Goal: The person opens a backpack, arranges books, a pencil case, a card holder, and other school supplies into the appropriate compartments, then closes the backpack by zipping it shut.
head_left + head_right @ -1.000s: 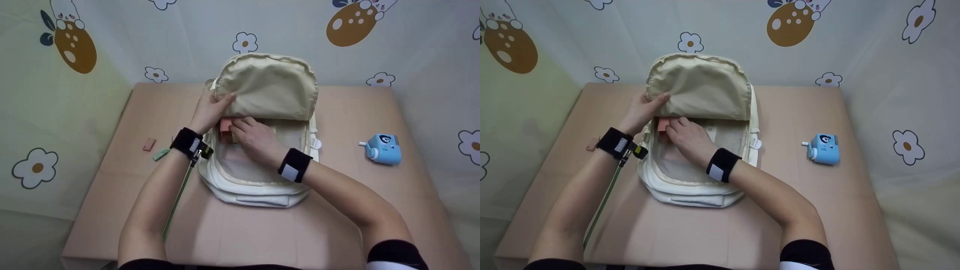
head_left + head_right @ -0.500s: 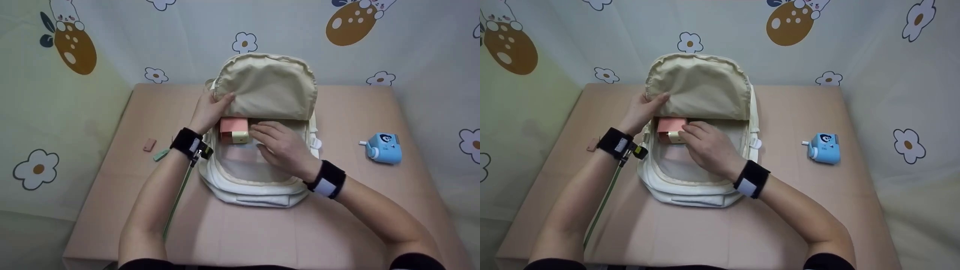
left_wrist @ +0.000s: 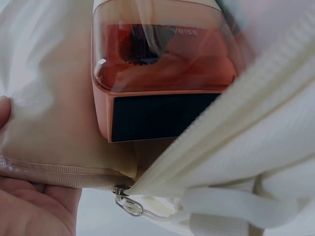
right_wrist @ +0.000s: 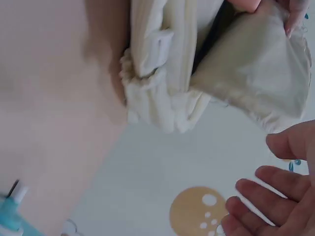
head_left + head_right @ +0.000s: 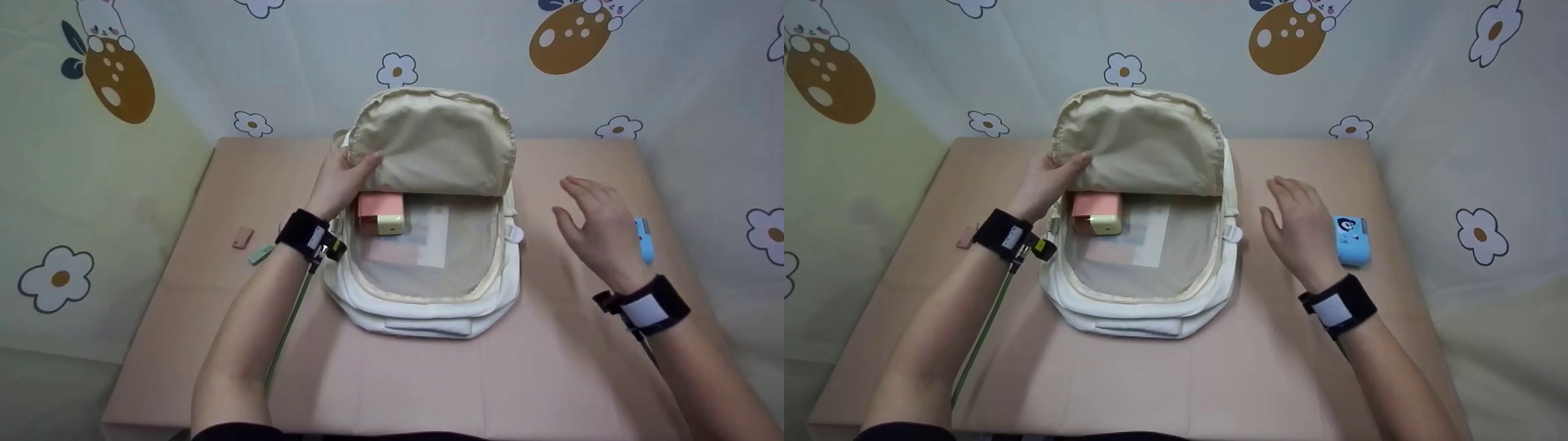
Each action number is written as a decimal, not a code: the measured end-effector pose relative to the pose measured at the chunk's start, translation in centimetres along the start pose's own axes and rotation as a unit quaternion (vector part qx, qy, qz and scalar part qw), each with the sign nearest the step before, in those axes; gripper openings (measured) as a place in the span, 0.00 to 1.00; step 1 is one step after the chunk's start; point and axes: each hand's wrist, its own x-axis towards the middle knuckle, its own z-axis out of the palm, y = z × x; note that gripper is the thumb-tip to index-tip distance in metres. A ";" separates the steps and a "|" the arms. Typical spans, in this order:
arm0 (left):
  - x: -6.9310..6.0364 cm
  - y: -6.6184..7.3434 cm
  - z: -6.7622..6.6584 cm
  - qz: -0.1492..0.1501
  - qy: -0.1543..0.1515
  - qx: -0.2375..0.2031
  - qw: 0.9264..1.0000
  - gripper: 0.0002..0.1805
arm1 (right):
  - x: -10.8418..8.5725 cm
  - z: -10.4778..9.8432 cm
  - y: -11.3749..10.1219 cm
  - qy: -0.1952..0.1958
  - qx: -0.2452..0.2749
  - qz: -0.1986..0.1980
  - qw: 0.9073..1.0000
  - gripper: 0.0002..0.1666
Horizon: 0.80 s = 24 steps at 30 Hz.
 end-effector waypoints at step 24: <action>-0.1 0.1 -0.1 0.007 -0.001 0.020 1.000 0.22 | -4.4 -0.8 9.2 -0.219 -0.115 0.294 0.923 0.66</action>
